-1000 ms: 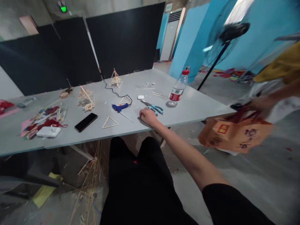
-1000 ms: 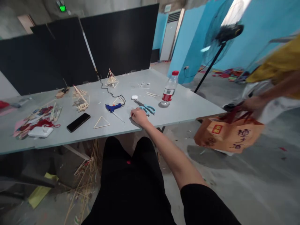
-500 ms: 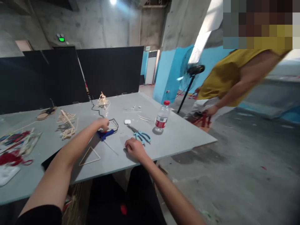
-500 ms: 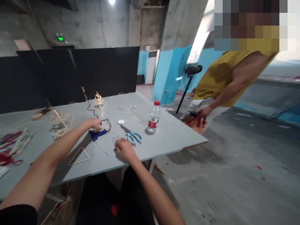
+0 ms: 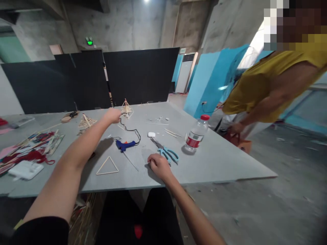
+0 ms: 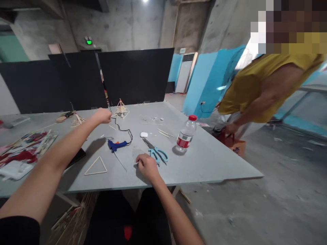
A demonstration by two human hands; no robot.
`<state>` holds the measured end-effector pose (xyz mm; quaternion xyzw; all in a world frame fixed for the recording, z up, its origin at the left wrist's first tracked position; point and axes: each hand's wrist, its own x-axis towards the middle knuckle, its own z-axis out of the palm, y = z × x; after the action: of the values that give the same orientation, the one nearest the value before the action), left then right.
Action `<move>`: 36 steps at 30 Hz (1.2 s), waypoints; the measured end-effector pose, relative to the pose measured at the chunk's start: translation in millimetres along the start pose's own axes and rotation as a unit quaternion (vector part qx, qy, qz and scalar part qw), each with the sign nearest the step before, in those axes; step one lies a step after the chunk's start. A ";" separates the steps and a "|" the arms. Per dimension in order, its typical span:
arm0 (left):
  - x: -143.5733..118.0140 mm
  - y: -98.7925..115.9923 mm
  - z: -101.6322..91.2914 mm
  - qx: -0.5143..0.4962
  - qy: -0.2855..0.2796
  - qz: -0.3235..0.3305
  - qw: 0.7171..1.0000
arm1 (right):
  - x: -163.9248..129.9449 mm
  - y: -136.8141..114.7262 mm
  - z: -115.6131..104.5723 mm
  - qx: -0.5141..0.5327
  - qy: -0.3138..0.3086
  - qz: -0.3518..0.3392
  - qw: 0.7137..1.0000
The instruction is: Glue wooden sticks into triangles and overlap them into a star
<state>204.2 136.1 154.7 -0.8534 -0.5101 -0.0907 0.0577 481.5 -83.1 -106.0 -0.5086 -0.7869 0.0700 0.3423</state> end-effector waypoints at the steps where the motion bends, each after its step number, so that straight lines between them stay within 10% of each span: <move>1: -6.7 -13.3 -15.2 -0.029 0.023 -0.029 0.999 | 0.3 0.0 -0.5 -0.003 -0.001 -0.001 1.000; 5: -65.9 -53.1 -36.0 -0.158 0.109 -0.130 0.973 | 2.5 -2.9 0.2 -0.013 -0.005 0.002 1.000; 13: -197.1 -48.7 69.3 -0.412 0.122 -0.259 0.865 | 23.2 -11.1 4.9 -0.049 0.007 -0.018 0.999; 23: -128.3 -53.7 132.4 -0.609 0.127 -0.213 0.753 | 138.0 -8.3 29.1 -0.155 0.016 -0.090 0.984; 29: -128.6 -58.6 185.4 -0.636 0.105 -0.228 0.730 | 139.2 29.2 42.0 -0.179 0.035 -0.027 0.983; 36: -123.8 -76.4 174.9 -0.620 0.113 -0.239 0.739 | 131.6 33.3 35.9 -0.156 0.055 -0.045 0.985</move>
<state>96.3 99.1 -42.2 -0.5343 -0.5182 -0.4931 -0.4504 452.0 52.9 -86.8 -0.5233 -0.7900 -0.0973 0.3042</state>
